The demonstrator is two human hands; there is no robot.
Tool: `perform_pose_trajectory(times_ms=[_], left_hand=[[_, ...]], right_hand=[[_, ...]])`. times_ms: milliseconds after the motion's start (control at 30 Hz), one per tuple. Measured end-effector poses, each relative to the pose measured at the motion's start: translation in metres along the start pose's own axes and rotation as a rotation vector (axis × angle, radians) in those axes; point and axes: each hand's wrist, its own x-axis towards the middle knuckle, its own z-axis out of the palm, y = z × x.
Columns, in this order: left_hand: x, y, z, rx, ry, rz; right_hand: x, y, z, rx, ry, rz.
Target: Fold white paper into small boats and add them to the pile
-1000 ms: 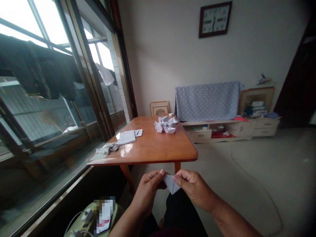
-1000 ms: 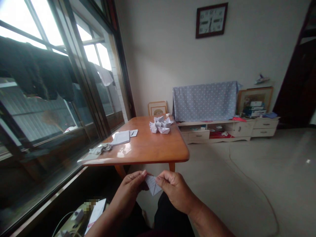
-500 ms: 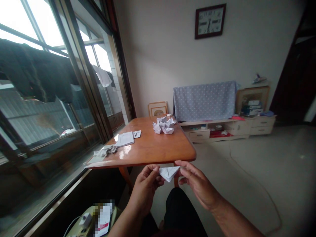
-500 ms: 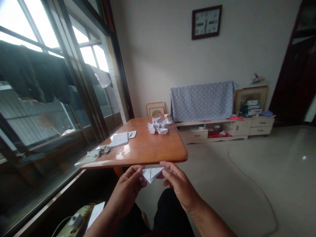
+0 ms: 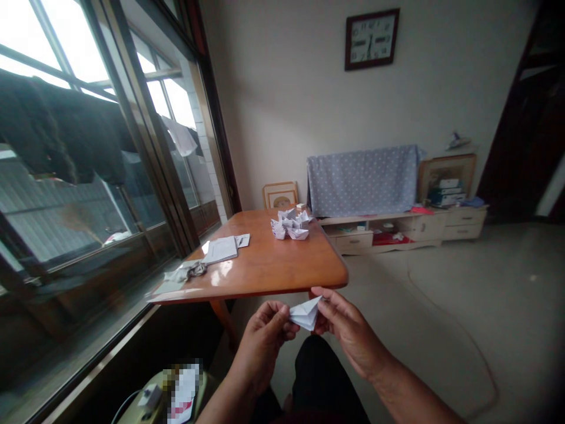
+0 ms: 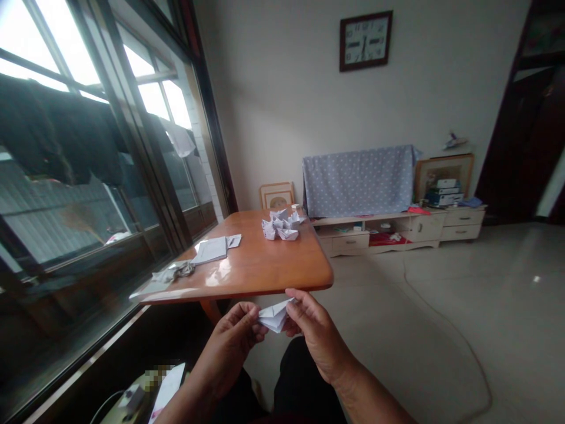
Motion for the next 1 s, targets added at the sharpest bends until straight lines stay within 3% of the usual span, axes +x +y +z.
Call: perform_pose_trajectory(times_ms=[233,367,467,733,1000], left_hand=[[-0.001,0.001,-0.002,0.202,0.045,0.157],[-0.001,-0.001,-0.001,0.277,0.078,0.248],[-0.002,-0.003,0.001,0.336,0.055,0.301],[-0.007,-0.007,0.008,0.298,-0.195,0.235],[-0.004,-0.010,0.007,0.271,-0.202,0.215]], right_hand=[[-0.004,0.001,0.001,-0.103,0.046,-0.024],[-0.008,0.003,0.005,-0.248,0.147,-0.094],[-0.009,0.008,0.010,-0.249,0.084,-0.029],[-0.005,0.012,0.018,-0.103,0.021,-0.015],[-0.005,0.009,0.020,-0.105,-0.014,-0.037]])
